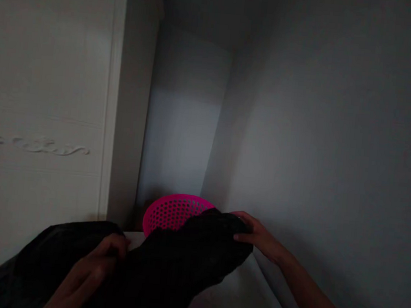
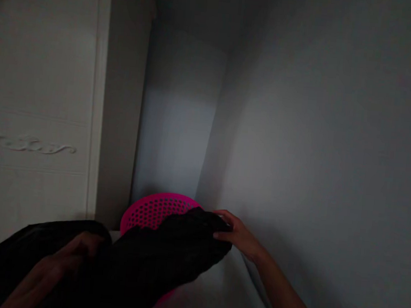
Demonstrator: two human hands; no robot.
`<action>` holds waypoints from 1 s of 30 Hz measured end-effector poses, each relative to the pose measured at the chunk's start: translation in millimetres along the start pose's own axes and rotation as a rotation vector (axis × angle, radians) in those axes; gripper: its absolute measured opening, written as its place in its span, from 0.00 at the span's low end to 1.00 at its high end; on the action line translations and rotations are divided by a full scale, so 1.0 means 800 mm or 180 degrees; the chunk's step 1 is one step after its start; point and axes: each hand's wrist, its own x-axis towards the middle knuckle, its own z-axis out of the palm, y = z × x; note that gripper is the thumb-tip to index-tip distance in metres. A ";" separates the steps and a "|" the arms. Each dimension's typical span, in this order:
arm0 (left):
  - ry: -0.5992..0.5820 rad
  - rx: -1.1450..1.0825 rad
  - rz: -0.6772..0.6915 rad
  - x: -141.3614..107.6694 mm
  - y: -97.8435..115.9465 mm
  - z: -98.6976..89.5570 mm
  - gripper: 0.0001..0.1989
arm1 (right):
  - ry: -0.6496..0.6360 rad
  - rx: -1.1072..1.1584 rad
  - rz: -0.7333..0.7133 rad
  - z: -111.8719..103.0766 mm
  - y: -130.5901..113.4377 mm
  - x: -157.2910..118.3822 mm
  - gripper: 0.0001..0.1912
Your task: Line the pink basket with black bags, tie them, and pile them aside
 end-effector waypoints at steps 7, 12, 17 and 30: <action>0.0384 0.0319 -0.0413 -0.001 -0.056 0.041 0.16 | 0.0979 -0.0651 0.0109 0.003 0.066 0.043 0.20; 0.1324 -0.1036 -0.1073 0.015 -0.030 0.066 0.32 | 0.1004 -0.0022 0.0354 0.028 0.063 0.061 0.19; 0.0945 -0.2213 -0.1664 0.027 0.008 0.060 0.39 | 0.0549 0.0355 0.0130 0.025 0.020 0.038 0.29; 0.1054 -0.0396 -0.1349 0.101 -0.018 0.072 0.26 | 0.0640 -0.1425 -0.0605 0.065 0.005 0.085 0.44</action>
